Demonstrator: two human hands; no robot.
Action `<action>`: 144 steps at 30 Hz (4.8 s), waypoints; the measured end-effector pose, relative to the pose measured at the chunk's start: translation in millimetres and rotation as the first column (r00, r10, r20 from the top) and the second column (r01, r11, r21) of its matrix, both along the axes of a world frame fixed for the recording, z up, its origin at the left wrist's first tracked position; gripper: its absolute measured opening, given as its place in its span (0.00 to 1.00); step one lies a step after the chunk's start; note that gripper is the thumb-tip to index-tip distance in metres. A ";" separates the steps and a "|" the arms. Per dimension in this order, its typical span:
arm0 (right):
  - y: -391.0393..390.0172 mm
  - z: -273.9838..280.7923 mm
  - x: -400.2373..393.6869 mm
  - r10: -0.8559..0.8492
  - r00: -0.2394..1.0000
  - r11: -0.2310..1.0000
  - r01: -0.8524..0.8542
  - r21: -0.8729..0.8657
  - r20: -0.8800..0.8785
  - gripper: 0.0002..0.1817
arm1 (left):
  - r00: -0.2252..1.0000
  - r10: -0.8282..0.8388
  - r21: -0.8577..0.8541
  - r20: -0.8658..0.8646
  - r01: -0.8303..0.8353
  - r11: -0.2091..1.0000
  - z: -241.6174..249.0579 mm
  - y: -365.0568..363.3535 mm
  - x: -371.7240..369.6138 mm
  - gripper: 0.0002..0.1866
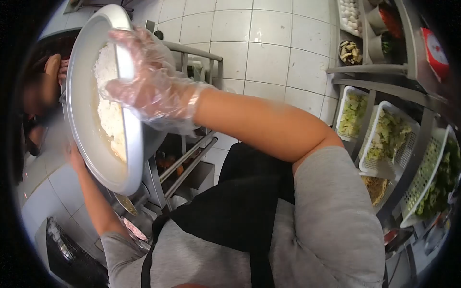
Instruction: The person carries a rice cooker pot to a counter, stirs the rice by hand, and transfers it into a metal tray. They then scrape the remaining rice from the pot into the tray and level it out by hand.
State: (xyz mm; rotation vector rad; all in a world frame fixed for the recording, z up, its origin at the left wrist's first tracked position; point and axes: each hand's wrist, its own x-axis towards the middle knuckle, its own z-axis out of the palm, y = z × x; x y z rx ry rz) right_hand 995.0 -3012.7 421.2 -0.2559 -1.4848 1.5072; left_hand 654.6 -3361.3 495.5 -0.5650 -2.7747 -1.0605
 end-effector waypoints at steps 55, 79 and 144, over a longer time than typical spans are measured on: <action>152.2 -178.2 121.5 -0.643 0.757 0.290 0.105 0.951 0.113 0.23 | 0.073 0.232 -0.243 0.970 0.370 0.897 -908.7 125.3 298.1 0.45; -3.4 39.5 58.2 0.290 0.692 0.811 -0.545 0.214 0.661 0.35 | 0.143 -0.984 0.323 -0.104 0.941 0.102 -176.4 61.4 428.3 0.26; -14.2 101.0 -157.3 -0.592 0.351 -0.514 -0.858 -0.004 0.725 0.19 | 0.918 0.391 -0.481 0.062 -0.316 0.818 -0.2 28.0 84.8 0.22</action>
